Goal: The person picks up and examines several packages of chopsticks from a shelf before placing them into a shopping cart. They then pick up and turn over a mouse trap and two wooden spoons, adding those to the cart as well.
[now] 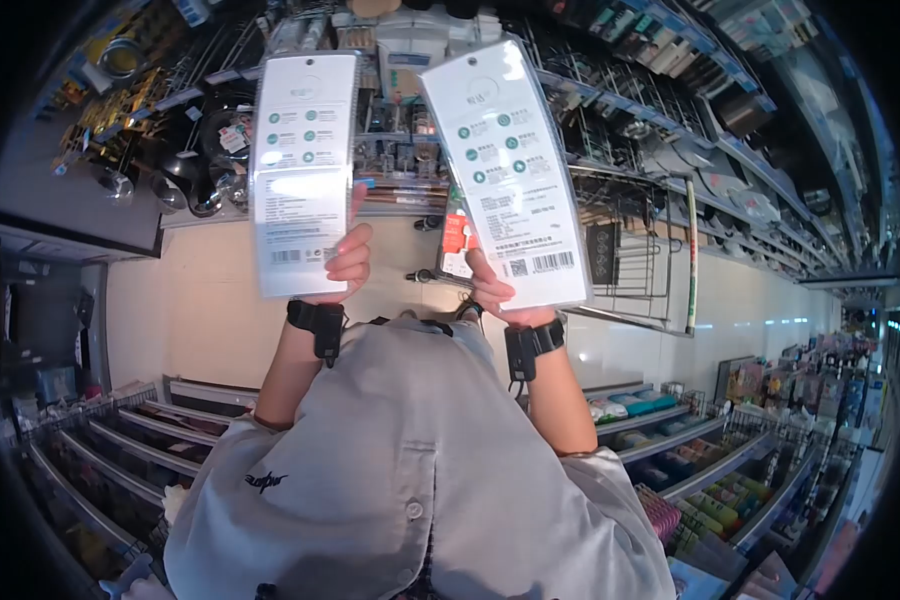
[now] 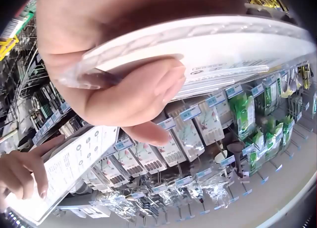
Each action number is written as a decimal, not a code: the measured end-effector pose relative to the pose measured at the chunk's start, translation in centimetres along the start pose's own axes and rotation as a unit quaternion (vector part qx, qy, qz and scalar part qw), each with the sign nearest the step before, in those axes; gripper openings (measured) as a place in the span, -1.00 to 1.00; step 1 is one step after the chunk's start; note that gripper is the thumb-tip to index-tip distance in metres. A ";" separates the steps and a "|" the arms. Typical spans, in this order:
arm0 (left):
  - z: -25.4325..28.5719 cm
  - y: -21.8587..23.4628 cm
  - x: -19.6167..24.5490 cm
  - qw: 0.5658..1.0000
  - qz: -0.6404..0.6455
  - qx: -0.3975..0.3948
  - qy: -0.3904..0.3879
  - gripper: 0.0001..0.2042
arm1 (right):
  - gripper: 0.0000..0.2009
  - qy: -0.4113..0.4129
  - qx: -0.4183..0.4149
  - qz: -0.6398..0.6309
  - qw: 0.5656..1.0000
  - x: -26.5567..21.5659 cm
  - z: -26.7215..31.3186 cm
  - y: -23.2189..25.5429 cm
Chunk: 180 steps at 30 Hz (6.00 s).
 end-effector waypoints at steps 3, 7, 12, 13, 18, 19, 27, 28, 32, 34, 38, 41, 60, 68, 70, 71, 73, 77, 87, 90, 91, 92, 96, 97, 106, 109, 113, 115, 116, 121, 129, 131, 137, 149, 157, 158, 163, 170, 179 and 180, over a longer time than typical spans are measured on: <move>0.2 0.3 -0.1 0.999 -0.026 -0.039 0.002 -0.33 | -0.19 0.020 -0.066 0.037 0.997 -0.2 -0.4 -1.0; 0.6 1.7 0.0 0.994 -0.022 -0.104 0.007 -0.30 | -0.13 0.020 -0.107 0.066 0.992 -0.7 -0.5 -0.8; 0.7 0.9 -0.2 0.993 -0.060 -0.099 0.015 -0.26 | -0.17 0.015 -0.211 0.057 0.976 -0.1 -0.5 -0.6; 0.7 0.9 -0.2 0.993 -0.064 -0.095 0.012 -0.26 | -0.17 0.012 -0.213 0.053 0.975 0.1 -0.5 -0.6; 0.7 1.9 -0.5 0.997 -0.042 -0.067 0.006 -0.30 | -0.34 0.034 -0.175 0.119 0.977 0.0 0.5 0.0; 0.8 2.1 -0.4 0.998 -0.041 -0.046 0.007 -0.34 | -0.37 0.034 -0.192 0.147 0.970 -0.1 0.4 0.3; 1.7 3.7 0.3 0.998 -0.036 -0.022 -0.056 -0.32 | -0.47 0.018 -0.203 0.117 0.972 0.3 0.5 0.5; 1.8 3.3 0.3 0.996 -0.070 -0.024 -0.049 -0.30 | -0.48 0.021 -0.201 0.112 0.973 0.3 0.4 0.6; 2.1 3.0 0.0 0.994 -0.097 -0.046 -0.023 -0.24 | -0.51 0.015 -0.212 0.102 0.972 0.3 0.1 0.8; 1.8 2.5 -0.4 0.992 -0.087 -0.089 0.002 -0.22 | -0.51 0.014 -0.208 0.103 0.973 0.3 0.2 1.2; 1.9 3.1 -0.6 0.990 -0.081 -0.100 0.060 -0.23 | -0.44 -0.002 -0.218 0.080 0.973 0.6 0.0 1.1; 1.9 2.5 -1.1 0.994 -0.050 -0.088 0.044 -0.24 | -0.44 0.006 -0.199 0.078 0.977 0.6 0.4 1.4; 1.2 2.8 -1.7 0.999 0.016 -0.032 0.020 -0.33 | -0.25 0.007 0.012 0.007 1.000 1.2 0.3 0.6; 0.5 2.8 -2.2 0.999 0.007 -0.034 0.016 -0.33 | -0.12 -0.006 -0.038 0.069 0.997 0.9 1.1 0.0; 0.2 2.5 -2.5 0.999 0.005 -0.041 0.012 -0.32 | -0.11 -0.013 -0.074 0.058 0.995 1.1 1.3 -0.3; 0.1 2.4 -2.5 0.999 0.002 -0.041 0.016 -0.32 | -0.11 -0.022 -0.113 0.049 0.992 1.3 1.5 -0.6; -0.1 2.4 -2.7 0.999 0.005 -0.042 0.026 -0.32 | -0.13 -0.011 -0.120 0.042 0.992 1.2 2.1 -0.6; -0.4 2.8 -3.4 0.997 0.014 -0.067 0.035 -0.37 | -0.11 0.002 -0.146 -0.037 0.989 1.4 3.4 -0.2; -3.8 2.7 -6.1 0.983 0.088 -0.121 0.104 -0.50 | -0.20 0.123 -0.122 -0.077 0.982 1.1 7.0 -0.3; -5.2 2.6 -7.6 0.977 0.103 -0.112 0.149 -0.51 | -0.16 0.160 -0.106 -0.043 0.980 0.6 8.1 0.8; -5.7 2.6 -8.0 0.975 0.108 -0.117 0.156 -0.51 | -0.16 0.177 -0.110 -0.048 0.977 0.4 8.6 1.1; -6.2 2.6 -8.4 0.973 0.114 -0.117 0.166 -0.51 | -0.16 0.175 -0.105 -0.044 0.978 0.2 9.1 1.2; -8.1 2.5 -9.4 0.966 0.093 -0.123 0.207 -0.51 | -0.15 0.196 -0.081 -0.046 0.976 -1.1 9.9 0.3; -8.6 2.6 -9.8 0.964 0.090 -0.123 0.216 -0.51 | -0.15 0.194 -0.096 -0.028 0.976 -1.6 10.1 0.4; -14.6 2.1 -14.2 0.944 0.021 -0.139 0.300 -0.47 | -0.17 0.238 -0.057 -0.012 0.970 -6.9 13.7 -1.2; -17.0 1.9 -15.7 0.936 0.004 -0.136 0.324 -0.46 | -0.18 0.268 -0.070 0.010 0.961 -8.8 15.1 -1.5; -20.1 0.7 -17.8 0.951 -0.058 -0.011 0.304 -0.40 | -0.16 0.314 -0.078 0.066 0.944 -11.3 17.5 -0.7; -21.4 0.9 -18.3 0.947 -0.049 0.015 0.317 -0.38 | -0.15 0.328 -0.090 0.062 0.939 -12.5 18.4 -0.4; -21.9 1.0 -18.3 0.949 -0.073 0.040 0.305 -0.37 | -0.14 0.333 -0.089 0.055 0.937 -12.8 18.7 -0.1; -24.6 1.1 -19.1 0.926 -0.276 0.155 0.204 -0.46 | -0.17 0.448 -0.065 0.202 0.868 -15.7 20.0 1.4; -28.4 2.1 -18.2 0.676 -0.711 0.191 -0.032 -0.75 | -0.62 0.558 0.171 0.308 0.752 -20.0 21.9 2.6; -28.8 2.4 -18.4 0.659 -0.729 0.179 -0.048 -0.77 | -0.68 0.547 0.176 0.339 0.745 -20.9 22.1 2.8; -29.5 1.4 -20.5 0.604 -0.780 0.112 -0.122 -0.82 | -0.71 0.582 0.159 0.382 0.701 -22.6 20.1 4.7; -28.8 0.5 -22.3 0.495 -0.852 0.088 -0.143 -0.77 | -0.57 0.345 0.145 0.455 0.808 -24.4 15.8 8.7; -28.8 -1.0 -23.6 0.356 -0.932 0.034 -0.054 -0.55 | -0.38 0.320 0.040 0.442 0.837 -25.0 14.0 9.3; -28.7 -0.9 -23.3 0.314 -0.948 0.032 -0.042 -0.44 | -0.42 0.298 0.060 0.435 0.848 -25.0 13.5 10.1; -27.7 2.2 -19.6 0.450 -0.876 0.158 -0.072 -0.39 | -0.54 0.319 0.125 0.462 0.818 -24.8 12.1 8.9; -22.3 4.6 -16.4 0.716 -0.625 0.298 -0.089 -0.43 | -0.61 0.237 -0.027 0.508 0.828 -23.3 10.8 3.7; -16.4 8.0 -16.3 0.769 -0.488 0.405 -0.079 -0.45 | -0.63 0.276 -0.044 0.632 0.723 -19.2 8.6 2.3; -16.6 7.6 -16.8 0.756 -0.500 0.414 -0.080 -0.43 | -0.63 0.264 -0.036 0.642 0.719 -18.8 8.3 2.5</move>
Point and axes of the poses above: each hand's wrist, its own z-axis away from the middle knuckle, its own y-axis out of the back of the hand, x = y × z, the point moved 3 cm from there along -z, towards the middle knuckle, and after that the axes turned 1 degree about x, right-handed, at the moved point
